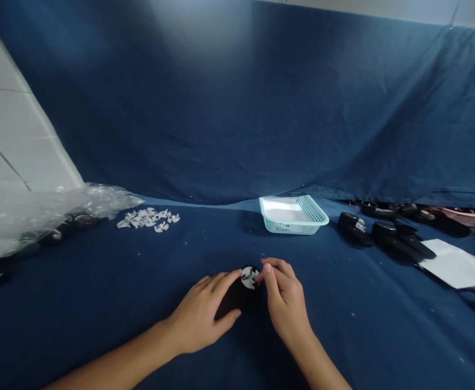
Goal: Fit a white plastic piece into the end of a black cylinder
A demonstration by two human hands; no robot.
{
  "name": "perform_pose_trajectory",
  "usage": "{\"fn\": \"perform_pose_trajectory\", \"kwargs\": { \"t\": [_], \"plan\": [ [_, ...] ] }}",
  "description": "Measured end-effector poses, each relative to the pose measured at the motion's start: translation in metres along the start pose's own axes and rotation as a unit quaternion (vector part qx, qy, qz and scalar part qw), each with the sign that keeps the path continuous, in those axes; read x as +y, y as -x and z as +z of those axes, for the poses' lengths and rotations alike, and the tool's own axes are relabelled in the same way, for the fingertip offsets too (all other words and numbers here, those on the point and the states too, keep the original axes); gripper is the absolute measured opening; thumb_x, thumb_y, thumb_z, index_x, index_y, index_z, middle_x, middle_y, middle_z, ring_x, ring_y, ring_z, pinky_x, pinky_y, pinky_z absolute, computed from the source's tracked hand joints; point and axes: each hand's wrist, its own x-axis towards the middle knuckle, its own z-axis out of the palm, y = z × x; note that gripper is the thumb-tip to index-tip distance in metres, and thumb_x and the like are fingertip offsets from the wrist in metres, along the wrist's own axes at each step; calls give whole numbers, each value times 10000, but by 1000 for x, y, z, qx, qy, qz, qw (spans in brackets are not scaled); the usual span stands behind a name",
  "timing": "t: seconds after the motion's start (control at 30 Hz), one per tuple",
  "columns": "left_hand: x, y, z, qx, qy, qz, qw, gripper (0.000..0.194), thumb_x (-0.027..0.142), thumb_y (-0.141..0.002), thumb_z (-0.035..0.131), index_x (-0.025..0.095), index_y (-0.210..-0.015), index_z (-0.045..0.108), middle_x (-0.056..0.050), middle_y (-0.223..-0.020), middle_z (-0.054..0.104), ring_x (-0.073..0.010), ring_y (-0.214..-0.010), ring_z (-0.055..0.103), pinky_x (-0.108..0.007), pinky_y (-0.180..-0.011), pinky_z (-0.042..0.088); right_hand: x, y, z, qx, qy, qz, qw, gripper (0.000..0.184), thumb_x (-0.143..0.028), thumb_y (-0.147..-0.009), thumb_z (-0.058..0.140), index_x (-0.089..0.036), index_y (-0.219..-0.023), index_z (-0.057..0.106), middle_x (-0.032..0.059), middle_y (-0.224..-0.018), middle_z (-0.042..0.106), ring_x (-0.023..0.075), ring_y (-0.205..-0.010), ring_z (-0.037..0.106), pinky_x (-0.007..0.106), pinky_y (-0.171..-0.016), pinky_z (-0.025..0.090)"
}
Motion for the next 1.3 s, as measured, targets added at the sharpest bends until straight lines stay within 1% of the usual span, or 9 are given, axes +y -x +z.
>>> {"fn": "perform_pose_trajectory", "kwargs": {
  "t": [0.07, 0.17, 0.3, 0.47, 0.67, 0.8, 1.07, 1.3],
  "plan": [
    [0, 0, 0, 3, -2, 2, 1000, 676, 301, -851, 598, 287, -1433, 255, -85, -1324, 549, -302, -1132, 569, -516, -967, 449, 0, 0, 0, -6, 4, -7, 1000, 407, -437, -958, 423, -241, -728, 695, 72, -1070, 641, 244, -1034, 588, 387, -910, 415],
    [0, 0, 0, 7, -1, 4, 1000, 669, 299, -855, 593, 290, -1433, 256, -86, -1321, 548, -301, -1134, 566, -510, -962, 450, -1, 0, -1, -23, 17, -20, 999, 320, -428, -927, 495, -234, -754, 681, 76, -1081, 633, 250, -1028, 591, 388, -904, 437],
    [2, 0, -1, -2, 3, 2, 1000, 673, 284, -855, 595, 292, -1432, 251, -79, -1315, 546, -297, -1134, 561, -505, -959, 452, -2, 0, -3, -38, 35, -40, 998, 250, -396, -904, 543, -233, -771, 678, 76, -1100, 628, 254, -1038, 594, 388, -911, 450],
    [1, 0, -2, -4, 0, 1, 1000, 675, 285, -857, 593, 282, -1434, 243, -84, -1318, 541, -297, -1138, 555, -504, -964, 446, -2, 1, -4, -40, 42, -62, 996, 231, -375, -902, 547, -235, -800, 700, 80, -1096, 635, 254, -1029, 604, 383, -899, 466],
    [1, 1, 0, -1, -1, -2, 1000, 686, 295, -859, 592, 279, -1437, 224, -91, -1317, 541, -300, -1130, 560, -514, -965, 441, -5, 2, -4, -29, 30, -70, 997, 264, -364, -908, 546, -218, -770, 719, 96, -1048, 648, 248, -976, 618, 387, -867, 476],
    [1, 1, -1, -5, 0, -2, 1000, 678, 290, -859, 593, 273, -1433, 235, -92, -1311, 544, -299, -1128, 561, -508, -967, 438, -4, 2, -4, -29, 24, -75, 996, 255, -348, -913, 547, -214, -800, 734, 101, -1041, 646, 240, -966, 619, 383, -853, 482],
    [0, 0, 0, -5, 5, -1, 1000, 666, 296, -860, 590, 266, -1426, 239, -87, -1309, 547, -295, -1127, 562, -505, -960, 444, -3, 5, -2, -41, 12, -87, 995, 207, -318, -912, 563, -236, -846, 742, 81, -1051, 635, 226, -977, 616, 378, -866, 483],
    [0, 0, -1, -7, 6, -3, 1000, 684, 291, -851, 598, 272, -1429, 232, -89, -1323, 542, -298, -1140, 556, -512, -962, 443, -5, 8, 0, -44, 34, -113, 992, 173, -283, -910, 572, -241, -897, 739, 77, -1063, 627, 224, -994, 606, 384, -881, 482]
  ]
}}
